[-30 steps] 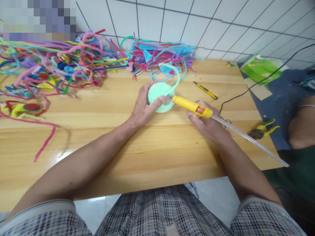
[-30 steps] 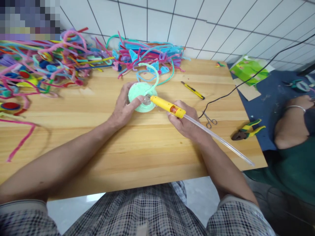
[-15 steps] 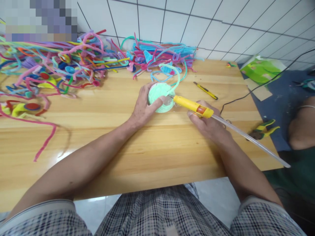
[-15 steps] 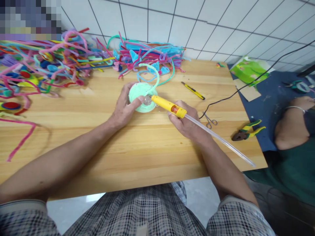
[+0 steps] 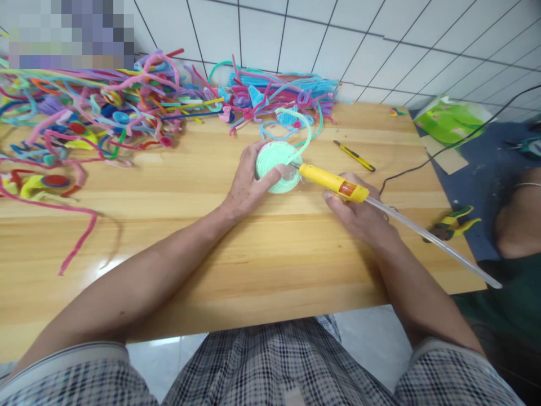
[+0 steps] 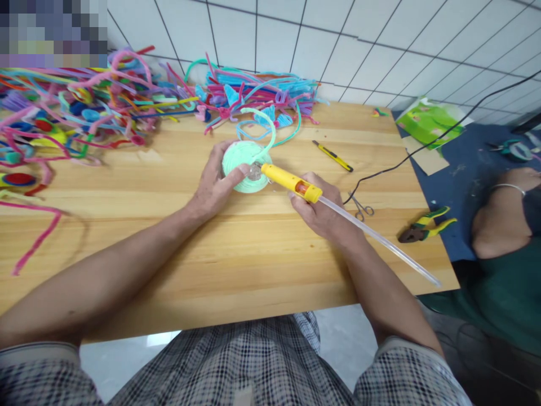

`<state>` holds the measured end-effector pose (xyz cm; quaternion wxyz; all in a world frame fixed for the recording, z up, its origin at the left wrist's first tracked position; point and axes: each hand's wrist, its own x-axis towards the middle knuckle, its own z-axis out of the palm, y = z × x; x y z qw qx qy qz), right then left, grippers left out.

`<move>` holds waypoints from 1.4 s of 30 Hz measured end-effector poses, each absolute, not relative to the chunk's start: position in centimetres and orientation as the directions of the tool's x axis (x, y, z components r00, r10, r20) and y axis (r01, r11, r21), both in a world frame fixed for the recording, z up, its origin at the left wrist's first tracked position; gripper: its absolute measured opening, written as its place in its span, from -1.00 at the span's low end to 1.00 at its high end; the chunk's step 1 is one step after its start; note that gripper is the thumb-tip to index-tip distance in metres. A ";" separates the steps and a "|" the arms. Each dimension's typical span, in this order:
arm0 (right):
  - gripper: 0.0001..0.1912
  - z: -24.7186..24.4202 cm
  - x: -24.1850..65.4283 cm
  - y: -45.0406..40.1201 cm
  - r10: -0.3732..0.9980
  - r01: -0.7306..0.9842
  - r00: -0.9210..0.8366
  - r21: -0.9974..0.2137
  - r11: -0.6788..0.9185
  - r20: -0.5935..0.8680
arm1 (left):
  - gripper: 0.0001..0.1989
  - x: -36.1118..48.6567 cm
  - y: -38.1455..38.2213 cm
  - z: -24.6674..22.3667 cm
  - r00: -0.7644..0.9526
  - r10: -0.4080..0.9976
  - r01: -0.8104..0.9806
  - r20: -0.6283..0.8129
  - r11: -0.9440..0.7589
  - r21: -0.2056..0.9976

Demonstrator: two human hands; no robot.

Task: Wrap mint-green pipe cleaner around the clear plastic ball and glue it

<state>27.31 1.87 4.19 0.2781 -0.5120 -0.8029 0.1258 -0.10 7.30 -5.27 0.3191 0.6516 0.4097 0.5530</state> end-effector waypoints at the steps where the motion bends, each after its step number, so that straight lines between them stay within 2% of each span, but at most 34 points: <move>1: -0.81 4.2 27.3 1.9 0.891 0.752 -0.321 -0.486 0.446 0.321 | -0.21 -0.1 7.3 -5.3 0.054 0.887 0.182 0.459 -0.461 0.869; 17: -0.79 4.4 27.1 1.6 0.926 0.764 -0.255 -0.529 0.370 0.280 | -0.21 -0.1 7.2 -5.0 0.045 0.889 0.188 0.456 -0.456 0.870; 42: -0.75 4.4 27.2 1.8 0.911 0.755 -0.300 -0.513 0.408 0.284 | -0.22 0.1 7.1 -5.0 0.040 0.882 0.188 0.469 -0.468 0.864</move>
